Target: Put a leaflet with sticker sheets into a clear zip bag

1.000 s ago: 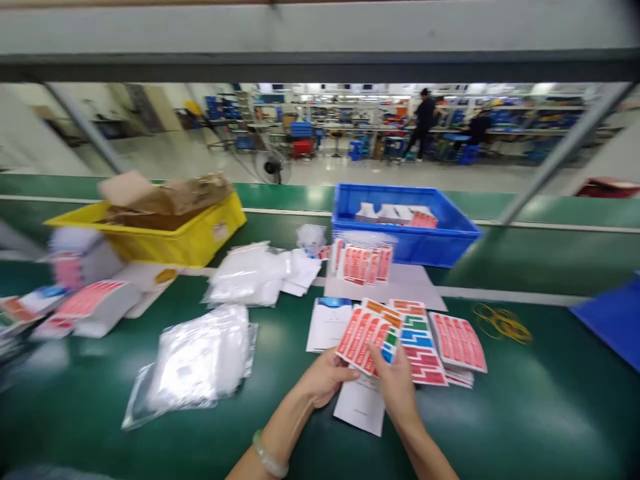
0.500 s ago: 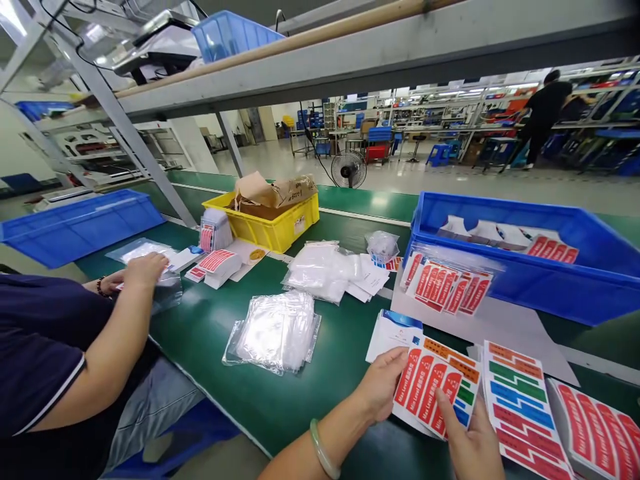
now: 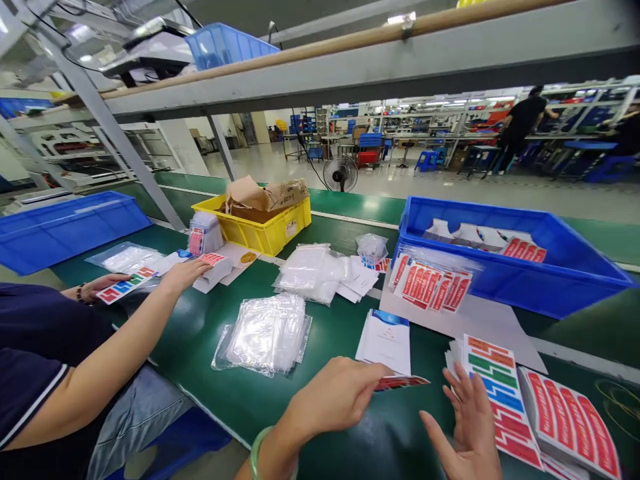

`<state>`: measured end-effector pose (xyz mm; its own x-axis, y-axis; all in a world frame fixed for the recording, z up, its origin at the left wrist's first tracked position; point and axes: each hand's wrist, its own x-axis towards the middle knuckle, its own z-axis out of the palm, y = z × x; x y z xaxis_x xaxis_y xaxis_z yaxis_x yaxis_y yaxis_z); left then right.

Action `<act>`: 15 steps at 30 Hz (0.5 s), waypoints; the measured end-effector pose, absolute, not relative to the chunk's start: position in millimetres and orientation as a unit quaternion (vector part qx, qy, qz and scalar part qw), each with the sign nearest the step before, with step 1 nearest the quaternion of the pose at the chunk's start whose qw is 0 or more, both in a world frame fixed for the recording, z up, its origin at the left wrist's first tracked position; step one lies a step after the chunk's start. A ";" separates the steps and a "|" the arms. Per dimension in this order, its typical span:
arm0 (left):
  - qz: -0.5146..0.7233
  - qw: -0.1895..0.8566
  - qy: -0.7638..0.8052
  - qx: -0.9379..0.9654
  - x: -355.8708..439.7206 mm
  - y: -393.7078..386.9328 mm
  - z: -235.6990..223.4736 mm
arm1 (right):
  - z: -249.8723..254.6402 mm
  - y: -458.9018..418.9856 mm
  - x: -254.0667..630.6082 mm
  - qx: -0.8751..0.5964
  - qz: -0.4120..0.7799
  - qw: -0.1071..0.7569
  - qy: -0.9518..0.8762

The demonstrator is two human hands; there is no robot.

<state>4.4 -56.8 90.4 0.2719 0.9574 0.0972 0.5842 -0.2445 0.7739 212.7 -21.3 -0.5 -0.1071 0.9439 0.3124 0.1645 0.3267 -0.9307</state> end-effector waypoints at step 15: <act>0.119 0.287 0.593 0.742 -29.1 -91.8 65.3 | 7.5 -26.9 176.2 -0.290 0.589 0.266 -0.706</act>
<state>-29.1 -91.8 65.3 0.2672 0.9495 -0.1643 0.8125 -0.1303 0.5682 176.2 -26.9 7.5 -0.6900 0.7230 0.0333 0.0971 0.1380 -0.9857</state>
